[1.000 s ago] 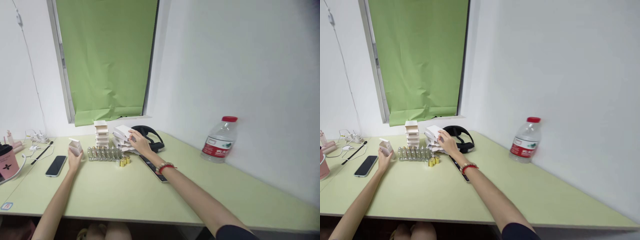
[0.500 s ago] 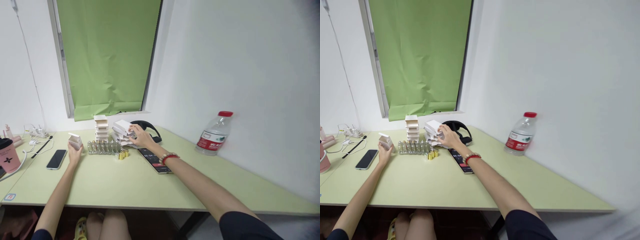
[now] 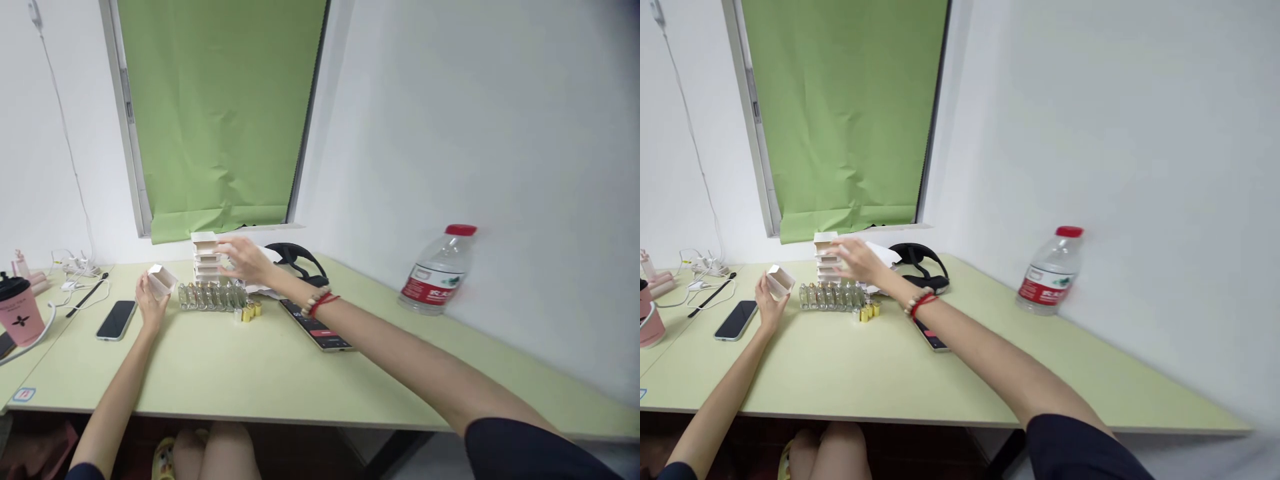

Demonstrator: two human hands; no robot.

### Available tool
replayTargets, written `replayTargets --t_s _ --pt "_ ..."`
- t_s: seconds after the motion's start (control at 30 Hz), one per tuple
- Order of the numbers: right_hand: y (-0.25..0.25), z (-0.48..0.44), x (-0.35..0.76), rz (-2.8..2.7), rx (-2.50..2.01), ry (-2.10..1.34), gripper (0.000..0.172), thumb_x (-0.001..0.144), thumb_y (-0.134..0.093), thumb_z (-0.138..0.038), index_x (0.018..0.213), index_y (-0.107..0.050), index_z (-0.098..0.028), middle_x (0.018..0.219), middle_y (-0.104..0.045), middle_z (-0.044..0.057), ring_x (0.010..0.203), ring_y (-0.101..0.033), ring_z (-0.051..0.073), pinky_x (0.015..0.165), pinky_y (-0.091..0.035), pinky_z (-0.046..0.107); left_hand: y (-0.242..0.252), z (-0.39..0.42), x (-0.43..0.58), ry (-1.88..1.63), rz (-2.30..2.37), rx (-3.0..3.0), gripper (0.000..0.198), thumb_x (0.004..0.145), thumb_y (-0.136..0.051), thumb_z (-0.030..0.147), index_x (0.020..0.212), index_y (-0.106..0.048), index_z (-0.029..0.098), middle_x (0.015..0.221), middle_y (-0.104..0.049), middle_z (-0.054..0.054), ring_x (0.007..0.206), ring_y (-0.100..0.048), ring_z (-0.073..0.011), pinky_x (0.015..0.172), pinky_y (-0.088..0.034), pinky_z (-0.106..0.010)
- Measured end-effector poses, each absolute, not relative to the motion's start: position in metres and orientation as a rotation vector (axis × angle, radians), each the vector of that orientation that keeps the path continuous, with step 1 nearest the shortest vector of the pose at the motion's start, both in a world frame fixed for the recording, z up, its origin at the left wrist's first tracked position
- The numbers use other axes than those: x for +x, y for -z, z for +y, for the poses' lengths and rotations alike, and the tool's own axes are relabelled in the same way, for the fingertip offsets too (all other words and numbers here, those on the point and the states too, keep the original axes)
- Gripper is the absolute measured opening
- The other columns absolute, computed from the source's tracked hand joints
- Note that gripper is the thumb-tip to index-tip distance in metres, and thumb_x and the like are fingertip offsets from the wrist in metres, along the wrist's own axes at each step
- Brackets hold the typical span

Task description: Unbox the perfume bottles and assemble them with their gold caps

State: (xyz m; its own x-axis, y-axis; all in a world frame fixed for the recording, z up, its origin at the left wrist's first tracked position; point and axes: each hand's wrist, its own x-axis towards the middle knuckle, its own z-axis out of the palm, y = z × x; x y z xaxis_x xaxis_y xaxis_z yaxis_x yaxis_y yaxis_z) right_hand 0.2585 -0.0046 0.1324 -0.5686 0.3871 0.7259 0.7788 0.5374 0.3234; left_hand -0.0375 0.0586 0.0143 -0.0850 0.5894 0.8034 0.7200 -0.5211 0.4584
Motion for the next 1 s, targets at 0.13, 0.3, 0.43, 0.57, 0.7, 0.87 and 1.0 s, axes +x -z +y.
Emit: replayTargets --t_s 0.13,0.3,0.43,0.57,0.7,0.87,1.0 --pt "-0.149 -0.005 0.203 -2.523 -0.629 1.081 0.054 0.087 -0.048 -0.004 0.136 -0.045 -0.028 0.144 -0.047 0.007 0.134 -0.041 0.021 0.110 -0.033 0.042 -0.020 0.054 -0.037 1.556 -1.325 -2.142 0.086 0.073 -0.073 0.034 0.146 -0.030 0.018 0.145 -0.039 -0.020 0.137 -0.037 -0.0336 0.111 -0.032 -0.047" --pt "-0.161 -0.001 0.161 -2.606 -0.352 1.291 0.051 0.090 -0.044 0.000 0.133 -0.048 -0.026 0.142 -0.051 0.005 0.133 -0.043 0.017 0.111 -0.035 0.039 -0.023 0.053 -0.038 1.419 -1.248 -2.224 0.084 0.071 -0.074 0.047 0.140 -0.038 0.015 0.144 -0.043 -0.022 0.138 -0.036 -0.0366 0.113 -0.028 -0.048" --pt "-0.178 0.005 0.157 -2.664 -0.318 1.346 0.041 0.094 -0.038 -0.003 0.125 -0.056 -0.023 0.125 -0.063 0.005 0.110 -0.058 0.014 0.092 -0.046 0.032 -0.027 0.050 -0.036 1.508 -1.283 -2.136 0.086 0.077 -0.067 0.050 0.145 -0.031 0.011 0.147 -0.038 -0.025 0.141 -0.033 -0.0363 0.114 -0.027 -0.049" --pt "-0.201 0.013 0.173 -2.515 -0.819 1.142 0.050 0.093 -0.036 -0.001 0.133 -0.053 -0.026 0.117 -0.065 0.008 0.094 -0.061 0.015 0.071 -0.045 0.027 -0.034 0.044 -0.030 1.725 -1.414 -1.878 0.089 0.085 -0.057 0.048 0.152 -0.011 0.010 0.155 -0.024 -0.026 0.146 -0.021 -0.0347 0.114 -0.026 -0.053" --pt "-0.212 0.022 0.194 -2.056 -1.471 0.896 0.048 0.098 -0.039 -0.025 0.146 -0.042 -0.021 0.120 -0.061 0.014 0.086 -0.063 0.019 0.063 -0.041 0.027 -0.031 0.044 -0.026 1.748 -1.471 -1.877 0.082 0.086 -0.053 0.036 0.152 -0.010 0.011 0.155 -0.023 -0.024 0.146 -0.021 -0.0330 0.116 -0.024 -0.053" --pt "-0.203 0.024 0.210 -1.895 -1.836 0.745 0.049 0.098 -0.041 -0.033 0.146 -0.041 -0.022 0.122 -0.060 0.017 0.082 -0.064 0.022 0.064 -0.039 0.029 -0.017 0.051 -0.028 1.589 -1.522 -2.018 0.075 0.085 -0.050 0.029 0.150 -0.017 0.011 0.153 -0.026 -0.024 0.143 -0.028 -0.0353 0.112 -0.029 -0.055" --pt "-0.191 0.023 0.219 -1.908 -1.900 0.726 0.045 0.095 -0.048 -0.028 0.139 -0.048 -0.020 0.119 -0.061 0.018 0.084 -0.065 0.022 0.064 -0.040 0.028 -0.012 0.054 -0.031 1.516 -1.563 -2.077 0.073 0.084 -0.050 0.028 0.150 -0.021 0.012 0.150 -0.030 -0.024 0.141 -0.030 -0.0348 0.111 -0.029 -0.055"
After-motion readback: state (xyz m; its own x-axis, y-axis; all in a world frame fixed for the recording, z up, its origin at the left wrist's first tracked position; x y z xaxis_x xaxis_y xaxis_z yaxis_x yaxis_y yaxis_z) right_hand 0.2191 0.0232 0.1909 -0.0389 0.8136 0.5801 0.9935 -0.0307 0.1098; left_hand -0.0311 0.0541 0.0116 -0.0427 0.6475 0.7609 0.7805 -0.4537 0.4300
